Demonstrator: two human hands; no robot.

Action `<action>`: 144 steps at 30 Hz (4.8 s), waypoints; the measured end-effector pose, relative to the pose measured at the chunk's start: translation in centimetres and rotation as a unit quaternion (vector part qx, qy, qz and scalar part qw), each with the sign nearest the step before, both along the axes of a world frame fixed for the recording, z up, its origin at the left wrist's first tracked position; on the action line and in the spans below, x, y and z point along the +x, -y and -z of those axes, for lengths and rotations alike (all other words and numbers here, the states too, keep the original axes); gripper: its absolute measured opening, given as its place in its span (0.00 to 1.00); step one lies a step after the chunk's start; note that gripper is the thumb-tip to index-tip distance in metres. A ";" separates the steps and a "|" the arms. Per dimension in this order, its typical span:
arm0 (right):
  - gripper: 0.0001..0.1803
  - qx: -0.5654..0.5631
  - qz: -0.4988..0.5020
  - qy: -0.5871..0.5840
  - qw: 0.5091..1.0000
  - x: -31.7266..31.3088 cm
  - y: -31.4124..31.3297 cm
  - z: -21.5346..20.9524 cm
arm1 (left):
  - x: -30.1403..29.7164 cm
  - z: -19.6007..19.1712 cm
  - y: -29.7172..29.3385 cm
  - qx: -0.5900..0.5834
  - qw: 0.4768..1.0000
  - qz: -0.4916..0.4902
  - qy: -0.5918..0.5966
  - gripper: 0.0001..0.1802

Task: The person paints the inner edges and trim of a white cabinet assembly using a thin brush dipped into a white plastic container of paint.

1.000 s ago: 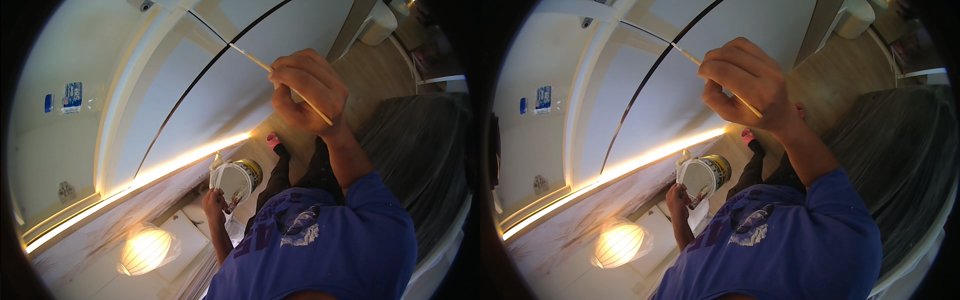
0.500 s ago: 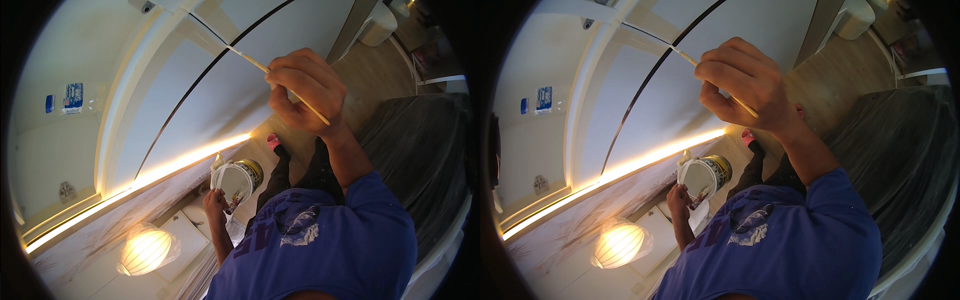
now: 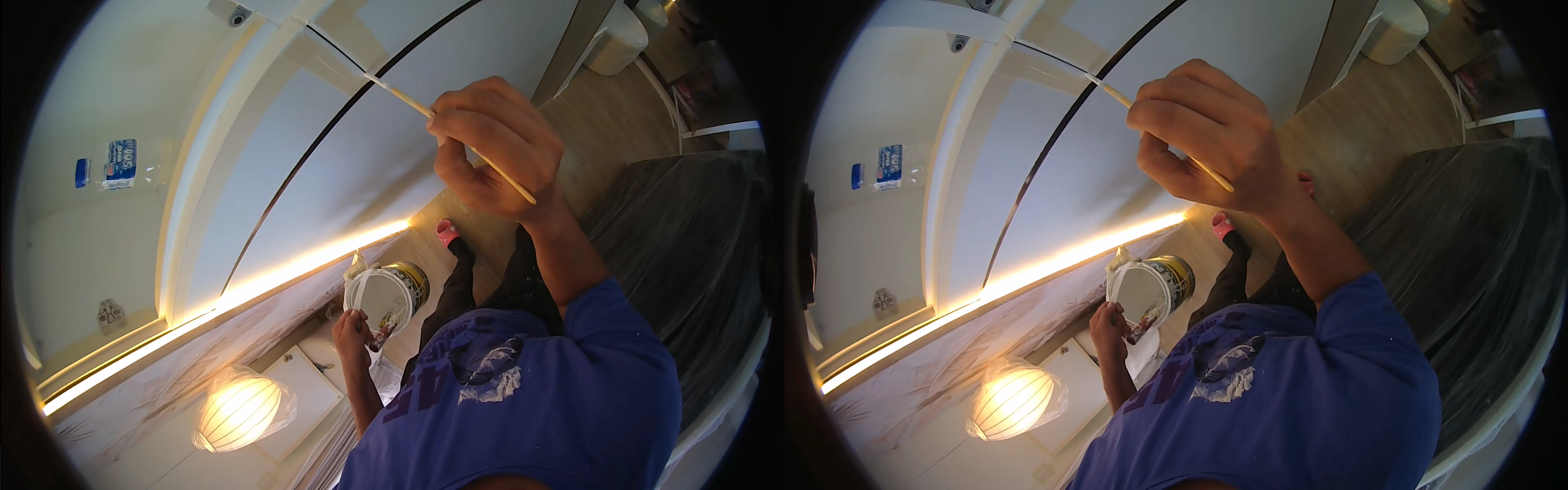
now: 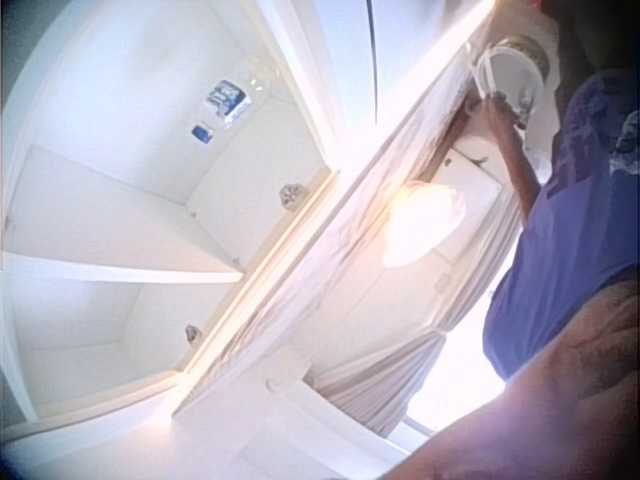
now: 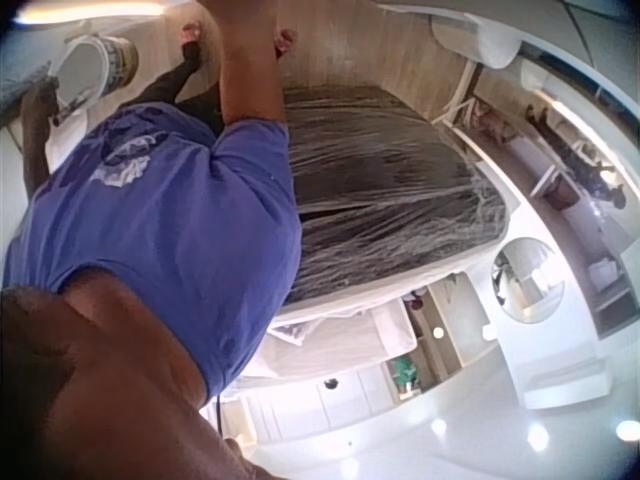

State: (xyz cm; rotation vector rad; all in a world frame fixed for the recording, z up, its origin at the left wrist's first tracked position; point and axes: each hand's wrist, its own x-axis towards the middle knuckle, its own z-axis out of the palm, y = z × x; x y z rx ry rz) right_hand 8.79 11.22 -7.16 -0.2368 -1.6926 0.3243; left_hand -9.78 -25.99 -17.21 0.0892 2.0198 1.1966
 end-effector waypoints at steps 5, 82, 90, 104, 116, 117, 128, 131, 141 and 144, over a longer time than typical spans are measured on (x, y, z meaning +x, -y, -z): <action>0.14 0.020 0.001 -0.004 1.000 0.2 -0.1 -0.9 | -0.1 0.3 0.4 0.003 1.000 0.002 -0.007 0.14; 0.08 -0.341 -0.049 0.170 0.923 8.8 10.5 7.4 | 3.2 0.5 -4.4 -0.017 0.996 0.080 0.045 0.16; 0.07 -0.322 -0.055 0.189 0.926 13.7 6.4 4.5 | 4.2 -2.0 -9.8 0.007 0.985 0.172 -0.010 0.17; 0.09 -0.129 -0.269 0.471 0.830 6.2 9.2 2.9 | 7.5 -8.8 -14.3 0.146 0.969 0.199 -0.005 0.19; 0.11 -0.087 -0.313 0.532 0.782 0.7 10.2 6.1 | 7.0 -10.2 -13.0 0.116 0.972 0.200 -0.049 0.19; 0.09 -0.071 -0.316 0.546 0.773 0.4 10.2 6.1 | 6.9 -10.7 -13.0 0.098 0.973 0.205 -0.033 0.19; 0.11 -0.220 -0.314 0.546 0.745 -2.9 12.0 11.3 | 6.5 -9.5 -12.0 0.108 0.971 0.211 -0.029 0.19; 0.13 -0.243 -0.316 0.501 0.768 -4.4 12.8 12.0 | 5.5 -9.4 -11.0 0.119 0.970 0.211 -0.025 0.19; 0.08 -0.066 -0.274 0.669 0.688 -6.1 15.9 7.5 | 1.6 -10.2 -7.1 0.112 0.979 0.169 -0.011 0.19; 0.05 -0.156 -0.311 0.559 0.753 -4.8 17.6 3.8 | -0.9 -9.8 -4.9 0.093 0.980 0.173 -0.017 0.19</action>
